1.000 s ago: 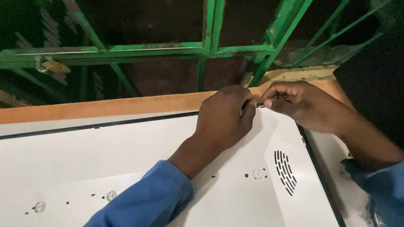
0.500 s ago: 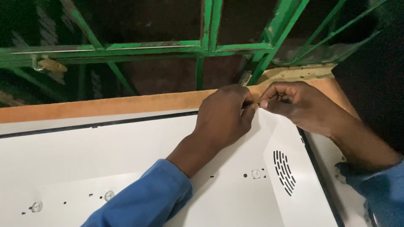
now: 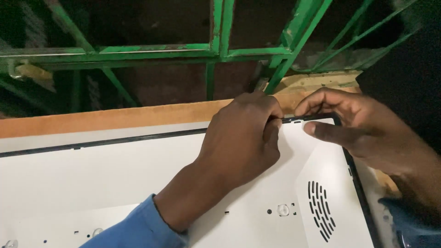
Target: Carefully aligning and pressing a thin bezel strip onto the perimeter of an electronics chassis.
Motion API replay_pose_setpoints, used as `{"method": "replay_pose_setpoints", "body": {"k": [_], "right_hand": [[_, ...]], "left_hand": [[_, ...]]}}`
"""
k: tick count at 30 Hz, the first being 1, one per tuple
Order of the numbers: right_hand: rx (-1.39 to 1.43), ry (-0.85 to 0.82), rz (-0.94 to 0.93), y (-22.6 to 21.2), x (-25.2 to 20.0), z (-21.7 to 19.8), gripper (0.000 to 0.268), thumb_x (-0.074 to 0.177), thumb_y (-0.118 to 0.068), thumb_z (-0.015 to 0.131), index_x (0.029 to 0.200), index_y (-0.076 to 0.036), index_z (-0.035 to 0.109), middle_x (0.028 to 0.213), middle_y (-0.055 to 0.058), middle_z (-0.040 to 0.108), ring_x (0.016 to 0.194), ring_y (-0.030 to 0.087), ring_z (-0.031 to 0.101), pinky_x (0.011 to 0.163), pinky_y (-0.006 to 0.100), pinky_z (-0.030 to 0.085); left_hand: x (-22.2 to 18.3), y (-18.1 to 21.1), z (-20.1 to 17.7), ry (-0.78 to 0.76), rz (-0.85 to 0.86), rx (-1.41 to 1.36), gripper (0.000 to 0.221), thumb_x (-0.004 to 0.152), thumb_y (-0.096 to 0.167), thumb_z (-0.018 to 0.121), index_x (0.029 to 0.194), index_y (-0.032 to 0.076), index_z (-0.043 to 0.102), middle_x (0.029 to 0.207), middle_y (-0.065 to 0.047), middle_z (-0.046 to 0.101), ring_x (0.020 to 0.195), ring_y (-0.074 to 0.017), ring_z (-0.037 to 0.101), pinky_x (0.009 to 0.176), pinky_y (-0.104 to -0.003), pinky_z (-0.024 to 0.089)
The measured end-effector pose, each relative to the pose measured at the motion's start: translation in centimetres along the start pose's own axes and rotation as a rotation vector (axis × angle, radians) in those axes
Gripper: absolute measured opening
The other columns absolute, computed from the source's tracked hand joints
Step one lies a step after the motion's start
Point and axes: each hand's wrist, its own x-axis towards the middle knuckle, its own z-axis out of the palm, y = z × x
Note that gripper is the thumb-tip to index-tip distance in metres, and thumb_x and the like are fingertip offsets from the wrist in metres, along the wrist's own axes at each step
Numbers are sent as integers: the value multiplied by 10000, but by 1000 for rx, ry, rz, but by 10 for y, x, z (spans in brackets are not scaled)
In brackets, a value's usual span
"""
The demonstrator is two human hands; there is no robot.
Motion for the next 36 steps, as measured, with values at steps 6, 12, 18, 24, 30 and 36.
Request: {"method": "replay_pose_setpoints", "body": {"k": [6, 12, 18, 24, 30, 36], "right_hand": [[189, -13, 19, 7, 0, 2, 282, 828, 20, 712, 1108, 47, 731, 1091, 145, 722, 1055, 236, 653, 900, 386, 486], [241, 21, 51, 6, 2, 12, 157, 873, 56, 715, 1028, 83, 724, 961, 193, 669, 720, 330, 613, 618, 440, 467], [329, 80, 2, 18, 12, 16, 170, 801, 81, 770, 913, 8, 665, 783, 148, 641, 572, 286, 572, 503, 400, 428], [479, -47, -57, 41, 26, 6, 229, 794, 68, 761, 947, -52, 640, 770, 112, 610, 586, 245, 570, 517, 371, 440], [438, -38, -124, 36, 23, 8, 288, 659, 80, 799, 871, -36, 642, 820, 73, 656, 611, 235, 615, 531, 357, 460], [481, -31, 77, 35, 26, 13, 227, 807, 71, 759, 958, -39, 631, 751, 134, 622, 615, 275, 587, 552, 394, 419]], "left_hand": [[-1, -3, 5, 32, 29, 28, 38, 804, 120, 567, 817, 138, 598, 801, -53, 667, 757, -305, 617, 518, -476, 433], [-1, -4, 11, 17, 0, 75, 134, 869, 252, 647, 907, 123, 647, 885, -54, 698, 869, -313, 633, 572, -496, 463], [0, -6, 16, 63, -18, 100, 208, 852, 298, 643, 938, 110, 672, 913, -54, 710, 889, -326, 647, 564, -515, 475], [0, -4, 14, 32, -60, 98, 152, 875, 278, 638, 924, 134, 640, 929, -30, 718, 947, -317, 651, 591, -524, 485], [2, -3, 15, 36, -74, 120, 170, 858, 283, 681, 912, 126, 641, 917, -37, 721, 888, -323, 648, 559, -533, 481], [1, -5, 17, 14, -92, 101, 155, 838, 251, 696, 925, 127, 662, 933, -24, 727, 924, -312, 655, 568, -509, 493]]}}
